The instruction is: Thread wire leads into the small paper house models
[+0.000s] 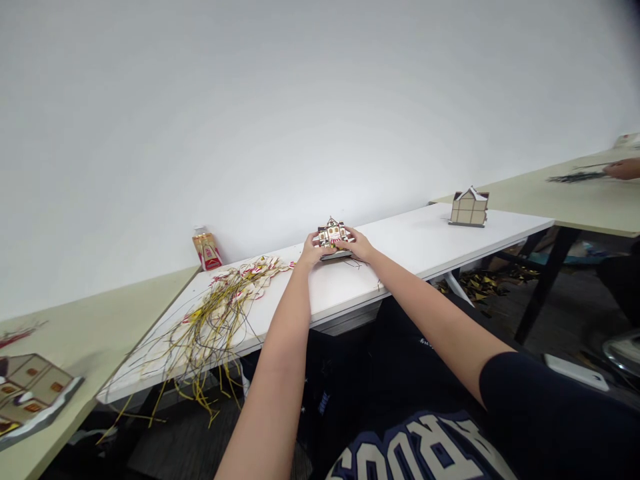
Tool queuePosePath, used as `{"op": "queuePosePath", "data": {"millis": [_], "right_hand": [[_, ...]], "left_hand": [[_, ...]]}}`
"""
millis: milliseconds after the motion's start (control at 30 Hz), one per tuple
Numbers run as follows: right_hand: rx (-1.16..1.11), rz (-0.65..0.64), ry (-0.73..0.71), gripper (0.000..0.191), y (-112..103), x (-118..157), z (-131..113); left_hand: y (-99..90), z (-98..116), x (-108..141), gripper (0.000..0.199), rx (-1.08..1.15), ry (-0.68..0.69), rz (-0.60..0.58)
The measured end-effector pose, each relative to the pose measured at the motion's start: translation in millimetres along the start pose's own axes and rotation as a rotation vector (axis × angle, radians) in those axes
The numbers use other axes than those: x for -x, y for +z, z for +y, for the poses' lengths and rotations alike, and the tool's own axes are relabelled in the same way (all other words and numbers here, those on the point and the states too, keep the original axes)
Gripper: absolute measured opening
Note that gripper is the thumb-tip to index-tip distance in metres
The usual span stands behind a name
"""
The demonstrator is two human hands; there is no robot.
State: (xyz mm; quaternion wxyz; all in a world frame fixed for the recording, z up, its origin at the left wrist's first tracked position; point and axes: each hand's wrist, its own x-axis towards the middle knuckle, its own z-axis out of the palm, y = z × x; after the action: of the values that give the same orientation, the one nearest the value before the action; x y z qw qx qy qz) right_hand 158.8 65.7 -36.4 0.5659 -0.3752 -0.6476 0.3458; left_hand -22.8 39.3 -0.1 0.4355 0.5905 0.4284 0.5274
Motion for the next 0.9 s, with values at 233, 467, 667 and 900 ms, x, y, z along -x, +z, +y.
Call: {"op": "queuePosePath", "data": {"millis": [233,467,667,900], "right_hand": [[-0.063,-0.083,0.009,0.093,1.1,-0.8,2.2],[-0.068,-0.095,-0.001,0.09,0.9,-2.5,4.2],[-0.046,-0.07,0.007,0.092,1.2,-3.2,6.1],[-0.035,-0.068,0.006,0.089,0.2,-1.8,3.3]], "left_hand": [[-0.8,-0.1,-0.3,0.091,0.031,-0.024,-0.011],[-0.9,0.4,-0.1,0.091,0.027,-0.032,-0.015],[-0.7,-2.3,-2.0,0.091,0.027,-0.016,-0.009],[-0.9,-1.3,-0.6,0.09,0.001,-0.003,-0.01]]}}
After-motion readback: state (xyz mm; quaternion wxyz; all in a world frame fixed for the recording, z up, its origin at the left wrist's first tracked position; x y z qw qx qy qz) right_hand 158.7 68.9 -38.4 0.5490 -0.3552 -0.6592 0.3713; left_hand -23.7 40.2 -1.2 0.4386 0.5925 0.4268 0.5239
